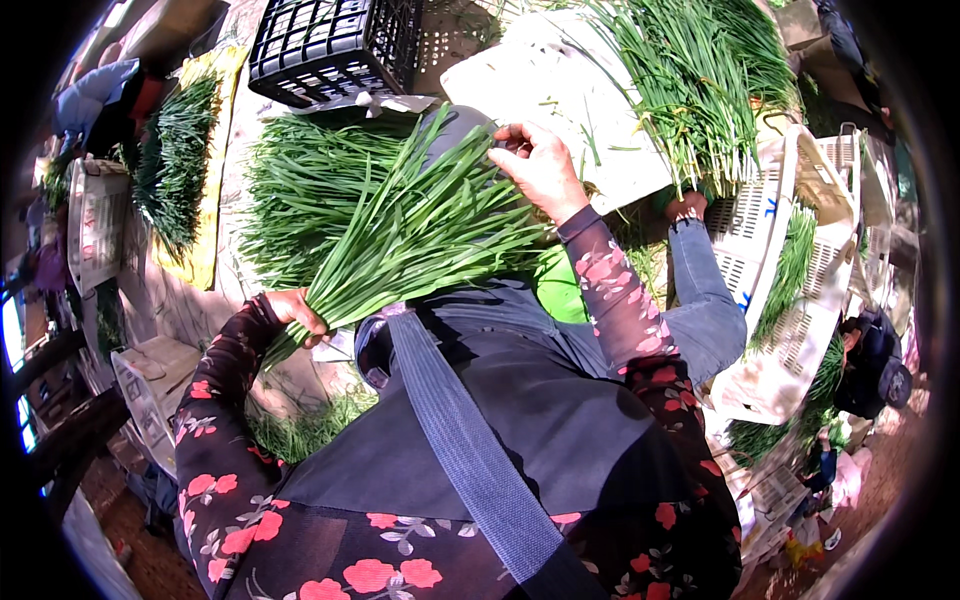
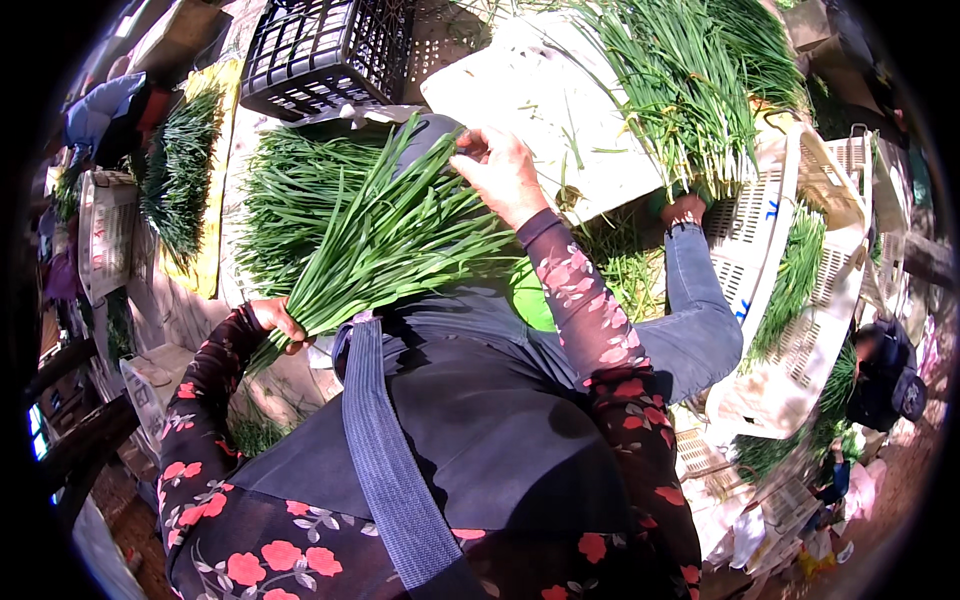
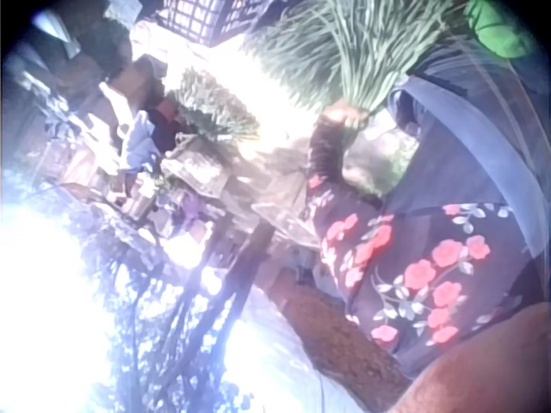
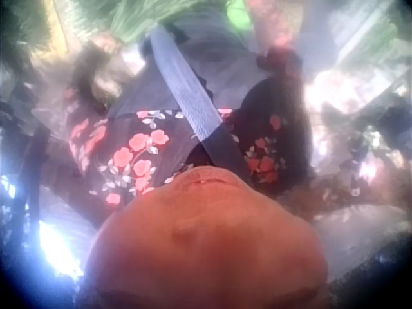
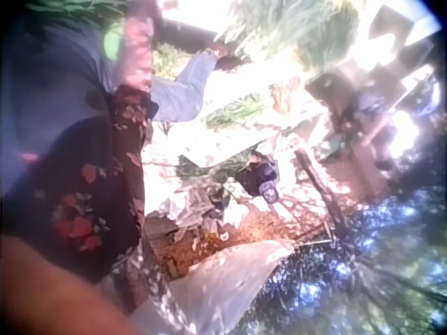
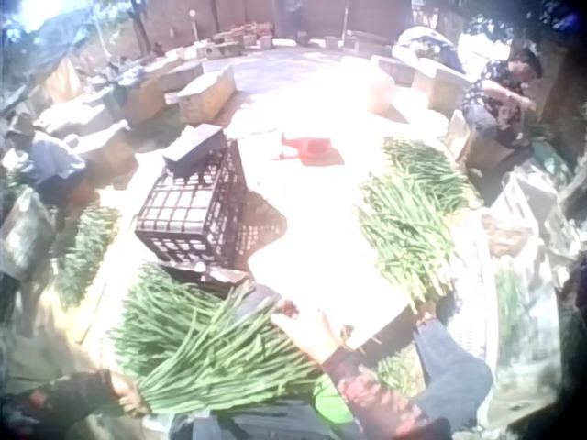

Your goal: The person picks up bunches of chives, removes yellowed or damaged leaves by hand, and places the cleaned bunches into plastic crates while sitting on the ground.

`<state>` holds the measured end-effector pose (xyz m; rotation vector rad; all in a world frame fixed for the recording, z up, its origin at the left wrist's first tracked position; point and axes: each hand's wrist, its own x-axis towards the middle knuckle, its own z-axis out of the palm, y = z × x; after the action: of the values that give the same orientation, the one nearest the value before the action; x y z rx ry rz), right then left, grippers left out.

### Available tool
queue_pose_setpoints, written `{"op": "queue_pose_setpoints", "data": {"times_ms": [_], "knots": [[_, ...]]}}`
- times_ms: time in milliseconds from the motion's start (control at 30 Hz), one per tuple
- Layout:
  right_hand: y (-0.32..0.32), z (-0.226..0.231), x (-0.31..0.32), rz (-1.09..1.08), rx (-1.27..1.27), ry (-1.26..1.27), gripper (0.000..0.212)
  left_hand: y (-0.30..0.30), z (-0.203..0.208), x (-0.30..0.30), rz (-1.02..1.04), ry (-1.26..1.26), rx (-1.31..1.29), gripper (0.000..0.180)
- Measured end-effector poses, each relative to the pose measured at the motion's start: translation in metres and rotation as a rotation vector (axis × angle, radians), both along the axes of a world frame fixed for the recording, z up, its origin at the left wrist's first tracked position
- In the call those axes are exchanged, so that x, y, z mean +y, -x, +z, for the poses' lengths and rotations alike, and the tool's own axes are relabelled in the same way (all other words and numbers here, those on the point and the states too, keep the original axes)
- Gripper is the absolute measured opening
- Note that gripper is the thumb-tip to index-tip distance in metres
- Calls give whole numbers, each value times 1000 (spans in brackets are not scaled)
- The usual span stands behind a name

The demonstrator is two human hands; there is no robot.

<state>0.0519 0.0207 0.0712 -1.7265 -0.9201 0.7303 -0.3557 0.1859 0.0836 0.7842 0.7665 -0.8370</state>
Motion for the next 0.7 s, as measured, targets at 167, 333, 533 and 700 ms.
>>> {"op": "queue_pose_setpoints", "data": {"times_ms": [167,333,533,700], "knots": [[6,-12,7,-25,-76,68,18,-3,2,-2,25,-5,-12,35],[-5,-9,-4,-345,1025,-117,11,-3,1,0,-4,-14,-16,35],[-28,-4,-5,-61,252,-76,24,-3,0,2,-6,-6,-12,33],[-31,20,0,142,-203,-91,29,0,-1,0,44,13,2,31]]}}
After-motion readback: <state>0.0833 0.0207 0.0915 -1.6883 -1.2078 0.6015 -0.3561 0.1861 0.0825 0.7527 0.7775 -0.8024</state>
